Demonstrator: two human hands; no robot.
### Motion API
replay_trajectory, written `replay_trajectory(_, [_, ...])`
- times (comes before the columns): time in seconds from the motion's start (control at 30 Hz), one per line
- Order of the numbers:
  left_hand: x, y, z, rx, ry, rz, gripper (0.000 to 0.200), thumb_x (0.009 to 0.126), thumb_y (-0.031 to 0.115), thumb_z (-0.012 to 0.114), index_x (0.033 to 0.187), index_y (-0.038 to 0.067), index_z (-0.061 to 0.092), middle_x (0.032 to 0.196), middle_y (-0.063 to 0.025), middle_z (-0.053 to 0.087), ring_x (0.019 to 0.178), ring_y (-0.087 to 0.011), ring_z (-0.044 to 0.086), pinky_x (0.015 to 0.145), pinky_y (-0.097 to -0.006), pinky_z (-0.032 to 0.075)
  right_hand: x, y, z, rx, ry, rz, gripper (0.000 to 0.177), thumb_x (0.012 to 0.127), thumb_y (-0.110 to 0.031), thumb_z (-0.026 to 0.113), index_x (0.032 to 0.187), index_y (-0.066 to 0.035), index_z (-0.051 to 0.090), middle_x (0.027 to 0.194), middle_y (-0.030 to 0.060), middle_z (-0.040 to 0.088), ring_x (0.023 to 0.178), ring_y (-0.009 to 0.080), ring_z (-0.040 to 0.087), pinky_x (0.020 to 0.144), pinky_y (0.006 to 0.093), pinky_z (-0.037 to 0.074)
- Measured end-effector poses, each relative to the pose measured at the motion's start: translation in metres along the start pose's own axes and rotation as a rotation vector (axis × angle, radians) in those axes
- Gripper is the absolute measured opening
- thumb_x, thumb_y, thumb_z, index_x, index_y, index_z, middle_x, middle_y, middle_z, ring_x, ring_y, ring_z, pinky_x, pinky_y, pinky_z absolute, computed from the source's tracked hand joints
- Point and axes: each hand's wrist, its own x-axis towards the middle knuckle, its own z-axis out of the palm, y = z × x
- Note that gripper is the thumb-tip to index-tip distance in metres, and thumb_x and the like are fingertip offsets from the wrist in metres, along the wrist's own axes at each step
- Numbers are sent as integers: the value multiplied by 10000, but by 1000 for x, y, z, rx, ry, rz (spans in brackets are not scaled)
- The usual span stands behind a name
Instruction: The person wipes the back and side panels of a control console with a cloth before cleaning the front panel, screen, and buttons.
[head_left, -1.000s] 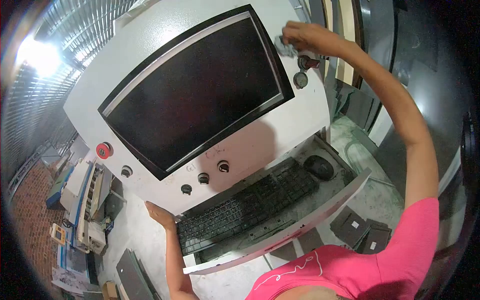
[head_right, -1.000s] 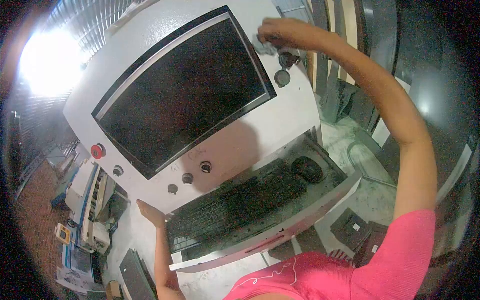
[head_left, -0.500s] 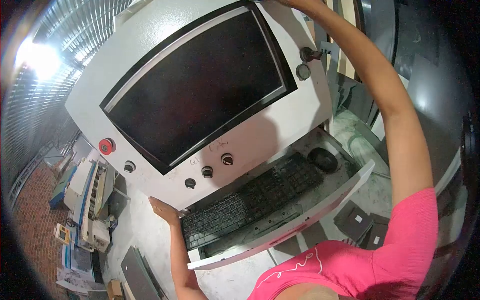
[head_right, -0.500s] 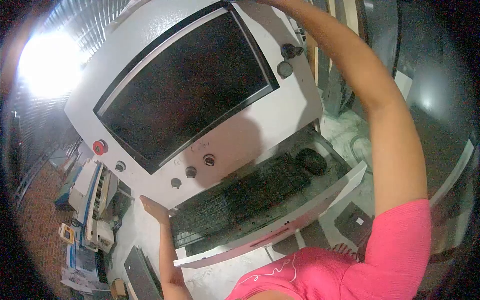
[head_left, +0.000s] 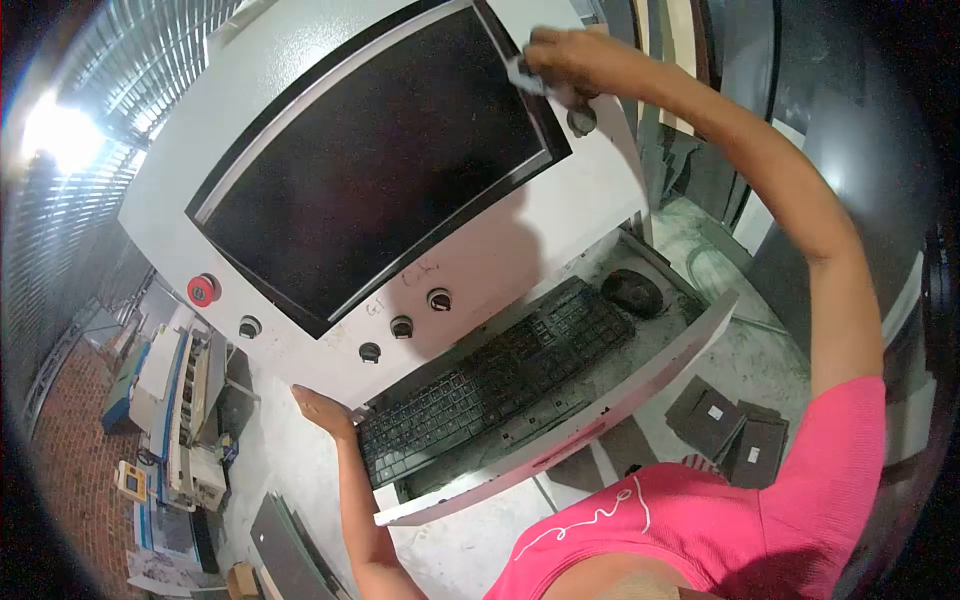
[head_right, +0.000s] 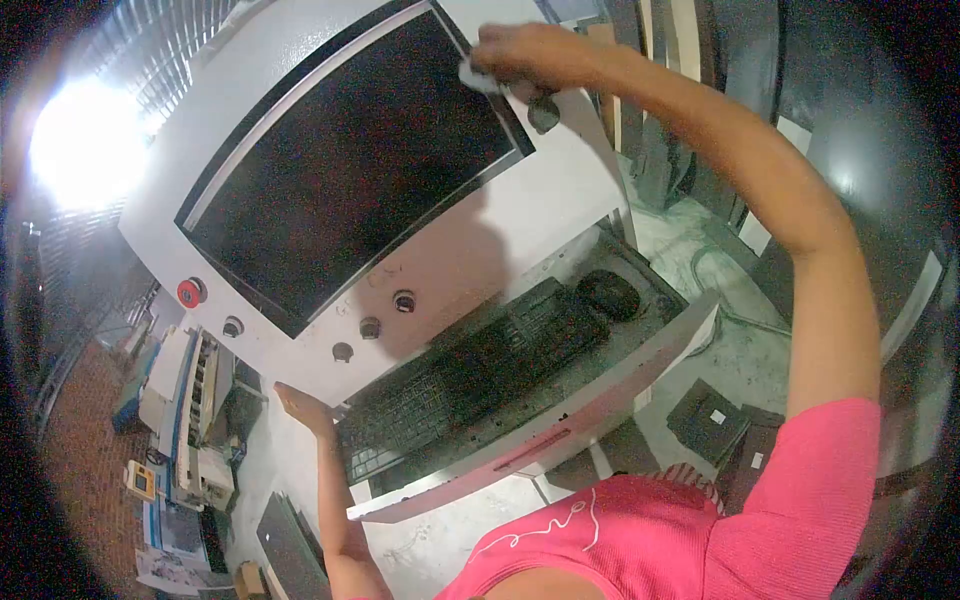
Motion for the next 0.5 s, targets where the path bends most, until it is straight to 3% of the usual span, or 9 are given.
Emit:
replay_trajectory(0.07, [1,-3,-3,25,-21,20,507,1029,323,299,1123,-125,517,1073,-224,592,965,-300,549,874,-375,424,5,30,-8,-69,201,-33,145,832,-20,583,952,-51,507,899,89,540,816,238,613,698,341,498])
replay_trajectory(0.1, [1,-3,-3,57,-38,30,504,1030,318,300,1129,-129,512,1087,-234,588,975,-313,547,883,-380,419,4,57,3,229,119,241,141,858,-39,580,974,-50,500,873,86,542,805,225,593,699,347,477])
replay_trajectory(0.17, [0,5,-1,94,-24,56,505,1030,316,300,1129,-132,511,1092,-243,587,975,-323,547,886,-385,418,-8,54,-13,284,111,337,221,845,-162,583,1034,-47,581,1066,174,570,991,334,558,850,435,454])
replay_trajectory(0.2, [-1,8,-1,132,-7,79,507,1030,314,300,1129,-136,510,1096,-252,585,974,-333,547,890,-391,417,-16,55,-10,285,112,338,221,845,-162,583,1034,-47,581,1066,174,570,991,334,558,850,435,454])
replay_trajectory(0.27, [-1,-1,0,157,20,99,508,1030,313,299,1122,-139,510,1090,-254,586,970,-334,548,886,-392,417,-40,60,5,106,243,303,141,867,-50,587,976,-50,497,850,80,537,785,215,574,714,341,463])
replay_trajectory(0.37, [0,-1,-2,150,8,97,508,1031,313,294,1095,-142,512,1061,-258,586,945,-334,546,871,-397,418,-88,53,29,161,251,375,175,824,-69,599,973,-73,508,864,92,555,858,221,558,747,351,440])
replay_trajectory(0.5, [-3,18,2,80,3,41,506,1033,315,285,1025,-135,516,987,-255,582,872,-329,528,833,-407,417,-156,8,58,494,133,609,153,832,-41,578,956,-65,492,933,114,537,909,276,549,792,384,428])
